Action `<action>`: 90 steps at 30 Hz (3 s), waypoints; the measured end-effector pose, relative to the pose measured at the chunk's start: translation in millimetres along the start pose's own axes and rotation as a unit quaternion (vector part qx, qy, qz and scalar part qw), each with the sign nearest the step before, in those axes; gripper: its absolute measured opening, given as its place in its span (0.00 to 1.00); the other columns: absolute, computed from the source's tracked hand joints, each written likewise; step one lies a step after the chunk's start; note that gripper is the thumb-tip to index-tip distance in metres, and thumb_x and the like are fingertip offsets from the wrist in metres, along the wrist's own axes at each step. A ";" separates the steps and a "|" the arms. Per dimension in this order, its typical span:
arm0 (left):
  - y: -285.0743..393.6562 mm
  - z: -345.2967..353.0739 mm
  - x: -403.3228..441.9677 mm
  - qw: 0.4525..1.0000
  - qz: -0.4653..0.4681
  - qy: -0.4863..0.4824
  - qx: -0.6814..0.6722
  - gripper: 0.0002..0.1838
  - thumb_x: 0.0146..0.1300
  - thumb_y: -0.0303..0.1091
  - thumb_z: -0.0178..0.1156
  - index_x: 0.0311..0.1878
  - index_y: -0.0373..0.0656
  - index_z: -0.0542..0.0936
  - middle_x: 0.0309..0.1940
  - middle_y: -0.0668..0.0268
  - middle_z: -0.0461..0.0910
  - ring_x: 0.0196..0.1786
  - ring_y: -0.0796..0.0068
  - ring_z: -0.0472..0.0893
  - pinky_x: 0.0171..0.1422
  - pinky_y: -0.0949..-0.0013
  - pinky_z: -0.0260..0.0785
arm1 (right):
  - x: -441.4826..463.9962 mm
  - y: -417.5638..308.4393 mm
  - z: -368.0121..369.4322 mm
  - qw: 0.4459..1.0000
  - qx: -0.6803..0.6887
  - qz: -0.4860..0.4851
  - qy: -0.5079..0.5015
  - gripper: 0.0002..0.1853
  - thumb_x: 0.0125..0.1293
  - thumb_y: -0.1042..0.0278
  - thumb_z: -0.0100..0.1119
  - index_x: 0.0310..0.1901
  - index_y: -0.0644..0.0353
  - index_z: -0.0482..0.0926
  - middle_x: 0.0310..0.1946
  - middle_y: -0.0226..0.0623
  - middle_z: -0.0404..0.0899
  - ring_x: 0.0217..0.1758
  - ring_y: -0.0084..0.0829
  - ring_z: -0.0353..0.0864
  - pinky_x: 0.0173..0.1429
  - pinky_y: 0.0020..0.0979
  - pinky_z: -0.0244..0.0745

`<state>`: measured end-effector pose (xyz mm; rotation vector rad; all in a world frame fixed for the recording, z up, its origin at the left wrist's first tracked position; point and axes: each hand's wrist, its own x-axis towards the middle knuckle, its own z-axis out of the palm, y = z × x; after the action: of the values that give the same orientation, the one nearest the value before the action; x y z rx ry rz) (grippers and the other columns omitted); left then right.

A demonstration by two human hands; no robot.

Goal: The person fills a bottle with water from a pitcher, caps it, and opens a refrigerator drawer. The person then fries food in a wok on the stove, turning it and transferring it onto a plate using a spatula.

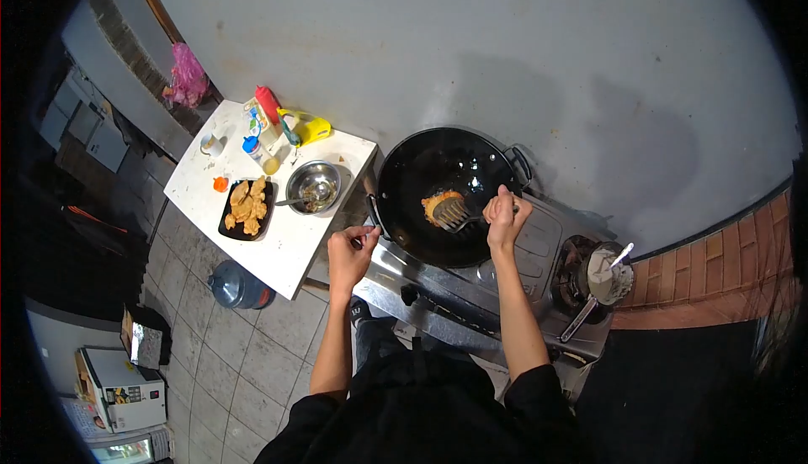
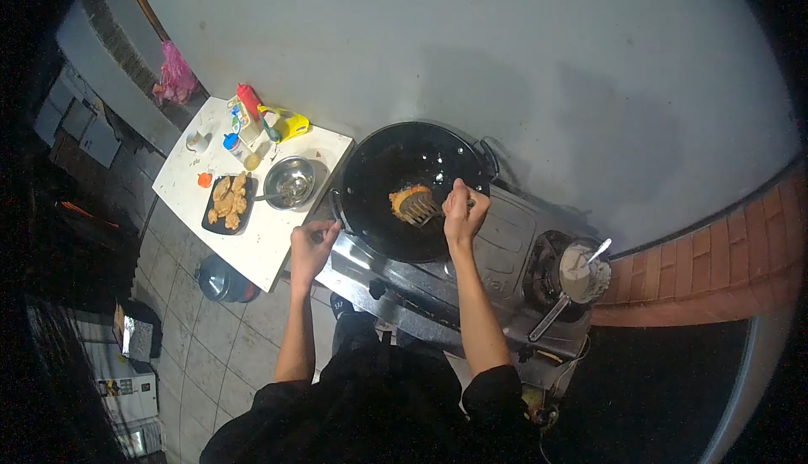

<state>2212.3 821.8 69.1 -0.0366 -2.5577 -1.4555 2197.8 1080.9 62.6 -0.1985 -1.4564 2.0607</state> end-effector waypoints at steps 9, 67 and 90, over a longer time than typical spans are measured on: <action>0.8 -2.8 1.0 1.000 -0.007 -0.022 0.002 0.12 0.56 0.33 0.68 0.33 0.31 0.84 0.14 0.67 0.72 0.19 0.84 0.67 0.24 0.76 0.59 | -1.7 22.0 -9.2 0.999 -0.052 -0.013 -0.004 0.25 0.67 0.69 0.47 0.10 0.60 0.60 0.07 0.25 0.59 0.10 0.16 0.58 0.17 0.26 0.46; -2.7 3.2 12.4 1.000 -0.014 -0.006 -0.019 0.13 0.57 0.33 0.68 0.30 0.30 0.83 0.14 0.72 0.69 0.20 0.88 0.65 0.24 0.78 0.57 | 17.9 16.1 -5.6 0.983 -0.179 -0.035 -0.038 0.23 0.64 0.69 0.48 0.11 0.68 0.63 0.06 0.32 0.61 0.11 0.22 0.60 0.20 0.32 0.51; -3.8 1.2 11.4 1.000 -0.010 -0.011 -0.020 0.13 0.56 0.34 0.68 0.32 0.31 0.83 0.14 0.68 0.73 0.20 0.87 0.67 0.24 0.78 0.60 | 15.6 13.3 0.2 0.998 -0.055 -0.007 0.000 0.24 0.66 0.70 0.47 0.10 0.60 0.61 0.07 0.25 0.59 0.10 0.17 0.57 0.17 0.26 0.47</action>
<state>2200.4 820.1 67.3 -0.0349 -2.5529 -1.5227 2180.0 1086.4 54.1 -0.2322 -1.5679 1.9707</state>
